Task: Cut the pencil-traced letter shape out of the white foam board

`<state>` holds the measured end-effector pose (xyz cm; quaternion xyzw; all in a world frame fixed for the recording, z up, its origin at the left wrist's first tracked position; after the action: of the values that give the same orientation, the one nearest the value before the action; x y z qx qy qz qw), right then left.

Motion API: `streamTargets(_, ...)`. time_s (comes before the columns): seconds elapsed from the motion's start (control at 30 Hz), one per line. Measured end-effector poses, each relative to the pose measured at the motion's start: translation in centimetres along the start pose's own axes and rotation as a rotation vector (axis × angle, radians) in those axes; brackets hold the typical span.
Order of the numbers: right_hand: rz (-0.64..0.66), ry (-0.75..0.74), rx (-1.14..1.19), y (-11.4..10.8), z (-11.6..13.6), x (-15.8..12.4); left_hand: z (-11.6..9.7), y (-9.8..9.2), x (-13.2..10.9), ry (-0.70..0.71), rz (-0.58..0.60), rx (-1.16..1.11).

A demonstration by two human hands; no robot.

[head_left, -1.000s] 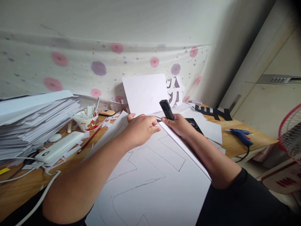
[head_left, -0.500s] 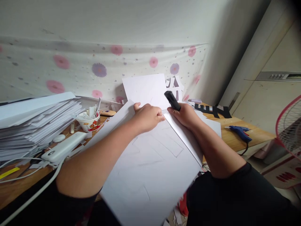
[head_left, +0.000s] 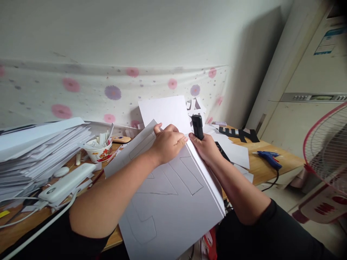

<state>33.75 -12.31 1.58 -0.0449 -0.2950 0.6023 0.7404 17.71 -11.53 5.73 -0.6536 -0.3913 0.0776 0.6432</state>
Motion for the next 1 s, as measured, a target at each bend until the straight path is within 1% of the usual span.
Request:
streamTargets(0.1, 0.005, 0.007, -0.027, -0.2, 0.2, 0.0, 0.2, 0.0, -0.2, 0.004, 0.009, 0.009)
streamTargets(0.33, -0.022, 0.021, -0.125, -0.6, -0.1, 0.2, 1.3, 0.2, -0.4, -0.007, 0.098, 0.021)
streamTargets(0.47, -0.005, 0.02, -0.109, -0.1, -0.2, 0.4, 1.4, 0.3, -0.4, -0.013, 0.107, 0.026)
streamTargets(0.53, 0.02, 0.031, -0.074, 0.4, -0.6, 0.6, 1.3, 0.7, -0.3, -0.027, 0.109, 0.059)
streamTargets(0.57, 0.034, 0.041, -0.052, 0.6, -1.0, 0.7, 1.3, 0.9, -0.3, -0.05, 0.11, 0.083)
streamTargets(0.63, 0.063, 0.079, -0.008, 1.0, -2.2, 0.7, 1.7, 1.3, -0.3, -0.144, 0.12, 0.119)
streamTargets(0.73, 0.113, 0.165, 0.033, 1.3, -4.0, 0.4, 2.7, 1.7, -0.3, -0.311, 0.113, 0.123)
streamTargets(0.8, 0.153, 0.214, 0.041, 1.6, -4.8, -0.2, 3.6, 1.7, -0.4, -0.387, 0.087, 0.109)
streamTargets(0.9, 0.206, 0.25, 0.048, 2.4, -4.6, -1.3, 4.3, 1.5, -0.5, -0.461, 0.03, 0.081)
streamTargets(1.0, 0.227, 0.256, 0.063, 3.2, -3.9, -1.9, 4.2, 1.4, -0.6, -0.495, -0.028, 0.059)
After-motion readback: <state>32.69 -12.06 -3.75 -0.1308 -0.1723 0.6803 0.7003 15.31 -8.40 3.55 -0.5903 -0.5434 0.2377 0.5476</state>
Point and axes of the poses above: each hand's wrist, its own x-axis towards the middle knuckle, its own y-axis out of the palm, z = x × y, the point moved 2 cm from there along x, towards the middle knuckle, and after that the axes turned 8 degrees about z, right-handed, at the moved point
